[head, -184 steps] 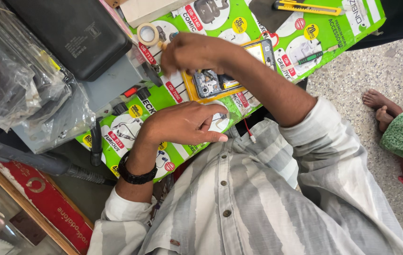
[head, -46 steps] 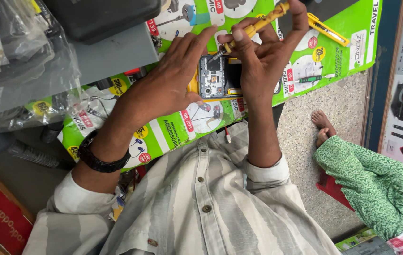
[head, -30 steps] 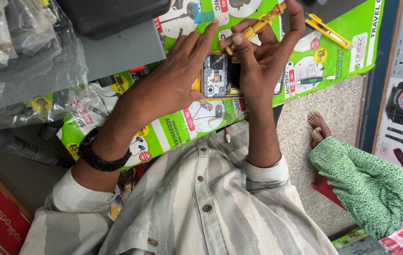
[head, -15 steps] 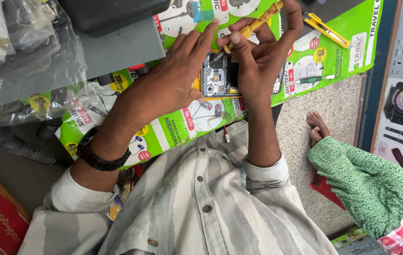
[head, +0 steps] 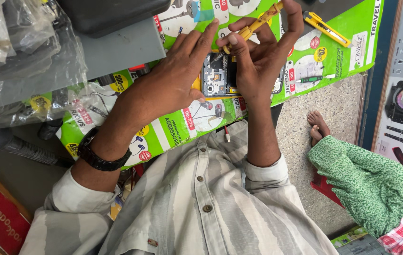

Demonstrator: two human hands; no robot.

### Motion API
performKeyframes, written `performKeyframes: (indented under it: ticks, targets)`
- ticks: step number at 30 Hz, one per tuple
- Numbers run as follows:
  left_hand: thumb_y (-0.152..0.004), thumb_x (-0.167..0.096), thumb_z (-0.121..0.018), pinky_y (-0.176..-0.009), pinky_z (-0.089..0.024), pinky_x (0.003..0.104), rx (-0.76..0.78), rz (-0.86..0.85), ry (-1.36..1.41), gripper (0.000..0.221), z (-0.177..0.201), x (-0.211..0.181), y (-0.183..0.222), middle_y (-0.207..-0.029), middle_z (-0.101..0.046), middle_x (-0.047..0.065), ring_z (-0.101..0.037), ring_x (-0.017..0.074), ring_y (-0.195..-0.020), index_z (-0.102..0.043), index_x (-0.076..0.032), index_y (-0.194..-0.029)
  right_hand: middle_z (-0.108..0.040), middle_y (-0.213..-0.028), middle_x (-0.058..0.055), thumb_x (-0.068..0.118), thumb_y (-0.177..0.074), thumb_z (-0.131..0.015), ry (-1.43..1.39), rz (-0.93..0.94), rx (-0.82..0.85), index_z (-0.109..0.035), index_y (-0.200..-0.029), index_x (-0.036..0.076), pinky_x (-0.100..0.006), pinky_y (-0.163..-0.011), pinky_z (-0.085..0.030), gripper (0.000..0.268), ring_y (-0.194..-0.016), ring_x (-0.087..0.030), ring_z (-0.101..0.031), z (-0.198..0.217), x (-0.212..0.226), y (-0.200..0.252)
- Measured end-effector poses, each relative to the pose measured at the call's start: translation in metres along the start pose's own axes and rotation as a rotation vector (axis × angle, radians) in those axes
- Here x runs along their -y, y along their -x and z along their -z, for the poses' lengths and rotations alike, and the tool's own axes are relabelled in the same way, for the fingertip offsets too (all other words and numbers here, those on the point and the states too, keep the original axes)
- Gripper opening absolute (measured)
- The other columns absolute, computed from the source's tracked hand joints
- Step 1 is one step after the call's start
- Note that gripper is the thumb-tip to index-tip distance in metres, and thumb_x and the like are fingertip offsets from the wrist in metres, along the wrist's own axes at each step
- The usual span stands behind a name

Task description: The person uses a yellow utility knife to carefully scrape and pry at the internal components of a disassembled smartphone. They work on the area around the battery and motherboard, occasionally lifting small parts or wires with the tool. The task involves precise manipulation of the device's internal hardware.

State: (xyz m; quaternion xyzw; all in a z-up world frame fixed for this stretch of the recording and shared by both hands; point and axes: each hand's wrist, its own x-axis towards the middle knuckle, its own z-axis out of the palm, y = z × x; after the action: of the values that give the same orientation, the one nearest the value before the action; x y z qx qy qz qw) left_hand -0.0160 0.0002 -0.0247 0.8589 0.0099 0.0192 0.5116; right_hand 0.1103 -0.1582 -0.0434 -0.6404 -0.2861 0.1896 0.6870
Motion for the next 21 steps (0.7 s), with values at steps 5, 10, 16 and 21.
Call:
performKeyframes:
  ticks: [5,10,16,21]
  targets:
    - [-0.065,-0.007,-0.092,-0.115,-0.039,0.046,0.004,0.002,0.031,0.124,0.001,0.0,0.001,-0.142,-0.042,0.021,-0.042,0.0396,-0.137,-0.011,0.002,-0.159,-0.068,-0.122,-0.019,-0.015,-0.113,-0.068,0.204,0.168,0.082,-0.017,-0.157,0.031,-0.033,-0.091,-0.063,0.082,-0.104,-0.025,-0.072,-0.007,0.009,0.009]
    - [-0.066,-0.004,-0.091,-0.112,-0.041,0.047,0.01,-0.007,0.019,0.122,0.002,-0.001,0.001,-0.139,-0.042,0.021,-0.042,0.0414,-0.134,-0.014,0.001,-0.16,-0.058,-0.127,-0.031,-0.02,-0.095,-0.06,0.405,0.472,0.338,-0.027,-0.148,0.028,-0.044,-0.088,-0.061,0.079,-0.118,-0.042,-0.064,-0.01,0.025,0.007]
    - [-0.08,-0.007,-0.084,-0.109,-0.043,0.047,-0.076,-0.11,0.05,0.084,0.003,0.001,0.004,-0.135,-0.042,0.022,-0.047,0.0417,-0.131,-0.033,0.007,-0.145,-0.067,-0.123,-0.02,-0.016,-0.097,-0.07,0.366,0.409,0.296,-0.043,-0.139,0.016,-0.038,-0.087,-0.063,0.059,-0.109,-0.029,-0.073,0.0,0.04,0.007]
    - [-0.094,0.011,-0.061,-0.106,-0.05,0.041,-0.101,-0.034,-0.014,0.033,0.002,-0.005,0.004,-0.126,-0.048,0.019,-0.057,0.0345,-0.125,-0.052,0.008,-0.125,-0.066,-0.126,-0.022,-0.011,-0.101,-0.07,0.491,0.481,0.285,-0.044,-0.14,0.014,-0.038,-0.09,-0.06,0.054,-0.108,-0.034,-0.072,0.007,0.051,0.001]
